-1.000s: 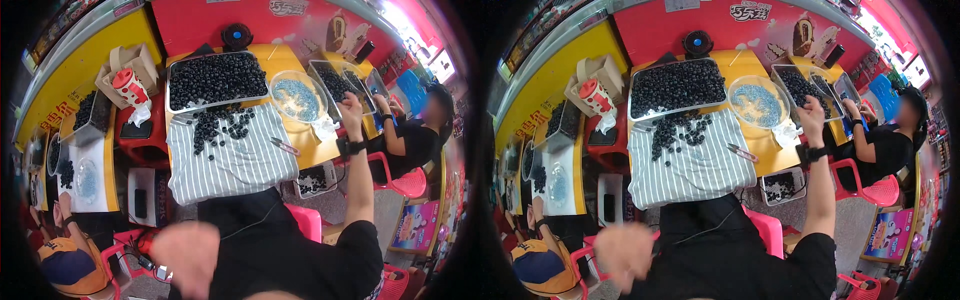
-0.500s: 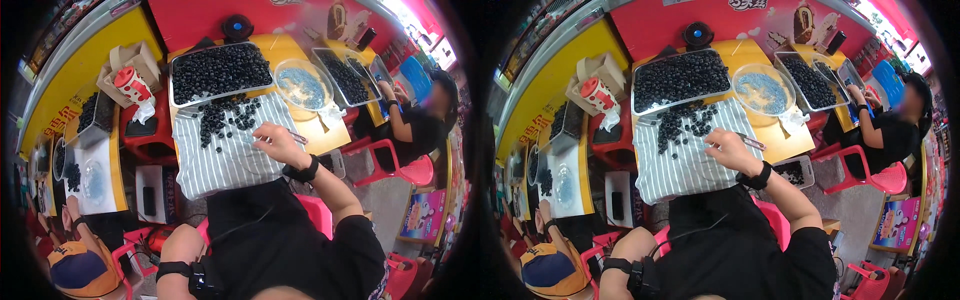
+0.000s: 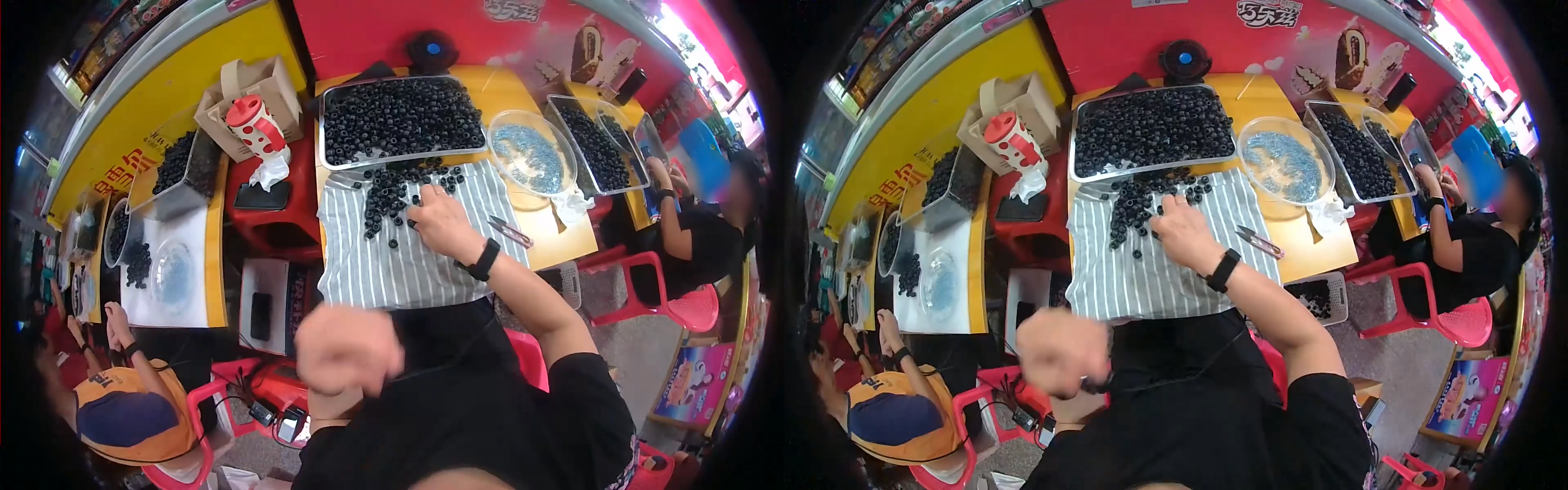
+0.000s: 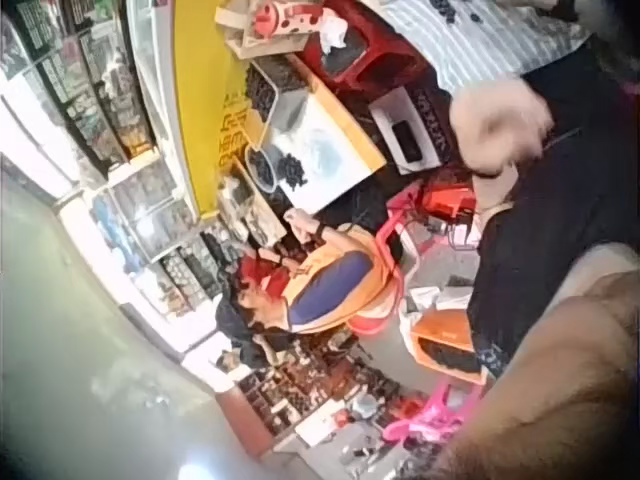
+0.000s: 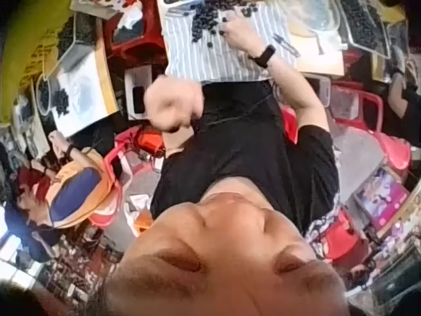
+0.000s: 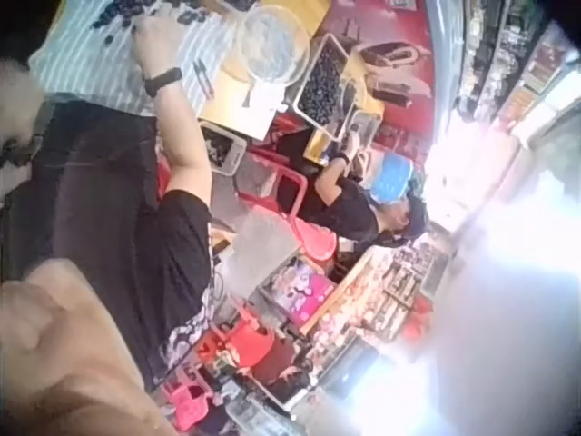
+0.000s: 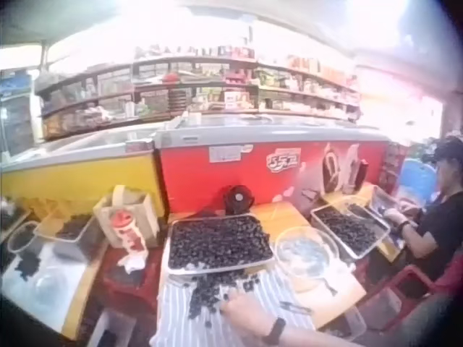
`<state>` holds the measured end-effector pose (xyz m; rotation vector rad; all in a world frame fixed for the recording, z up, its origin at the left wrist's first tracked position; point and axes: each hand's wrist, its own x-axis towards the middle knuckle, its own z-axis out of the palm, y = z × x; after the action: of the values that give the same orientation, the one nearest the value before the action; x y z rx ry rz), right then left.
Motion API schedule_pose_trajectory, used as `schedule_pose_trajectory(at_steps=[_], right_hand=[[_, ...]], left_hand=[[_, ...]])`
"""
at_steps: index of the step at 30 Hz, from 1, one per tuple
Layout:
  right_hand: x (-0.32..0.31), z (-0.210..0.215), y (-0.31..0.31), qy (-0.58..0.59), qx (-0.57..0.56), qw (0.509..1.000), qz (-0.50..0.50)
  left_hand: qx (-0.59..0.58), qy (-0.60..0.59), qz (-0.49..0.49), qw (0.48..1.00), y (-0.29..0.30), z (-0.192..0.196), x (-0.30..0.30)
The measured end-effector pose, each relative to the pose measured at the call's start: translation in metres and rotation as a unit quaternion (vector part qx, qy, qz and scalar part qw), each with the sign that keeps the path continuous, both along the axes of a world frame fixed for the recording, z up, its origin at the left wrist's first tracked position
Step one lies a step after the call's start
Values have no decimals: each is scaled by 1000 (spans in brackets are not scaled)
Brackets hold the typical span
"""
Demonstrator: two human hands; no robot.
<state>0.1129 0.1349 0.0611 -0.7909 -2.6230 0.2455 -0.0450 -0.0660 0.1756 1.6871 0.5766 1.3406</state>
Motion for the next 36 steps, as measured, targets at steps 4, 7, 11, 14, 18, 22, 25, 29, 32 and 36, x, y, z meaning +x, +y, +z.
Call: schedule_pose_trajectory(at_steps=[4, 7, 11, 14, 18, 22, 25, 29, 32, 36], right_hand=[[15, 12, -27, 70, -31, 997, 13], [33, 9, -43, 70, -49, 996, -29], [35, 3, -35, 98, -47, 992, -65], [17, 10, -19, 91, -5, 994, -54], [-3, 3, -5, -1, 22, 999, -41], [-1, 6, -15, 24, 5, 999, -24], [27, 24, -45, 102, -53, 993, 17], [56, 19, -85, 140, -80, 987, 10], [65, 8, -96, 172, -96, 980, 1], [70, 8, -94, 191, -114, 975, 3]], left_hand=[[-273, -120, 330, 896, 33, -77, 40], [-253, -70, 348, 900, 45, -131, 49], [-289, -88, 334, 893, 49, -141, 51], [-341, -99, 306, 883, 49, -137, 47], [-363, -122, 280, 880, 48, -143, 44], [-356, -156, 280, 878, 46, -144, 44], [-347, -211, 258, 877, 47, -134, 49], [-327, -172, 165, 915, 46, -144, 55], [-362, -174, 112, 909, 44, -146, 63], [-393, -181, 82, 898, 45, -144, 67]])
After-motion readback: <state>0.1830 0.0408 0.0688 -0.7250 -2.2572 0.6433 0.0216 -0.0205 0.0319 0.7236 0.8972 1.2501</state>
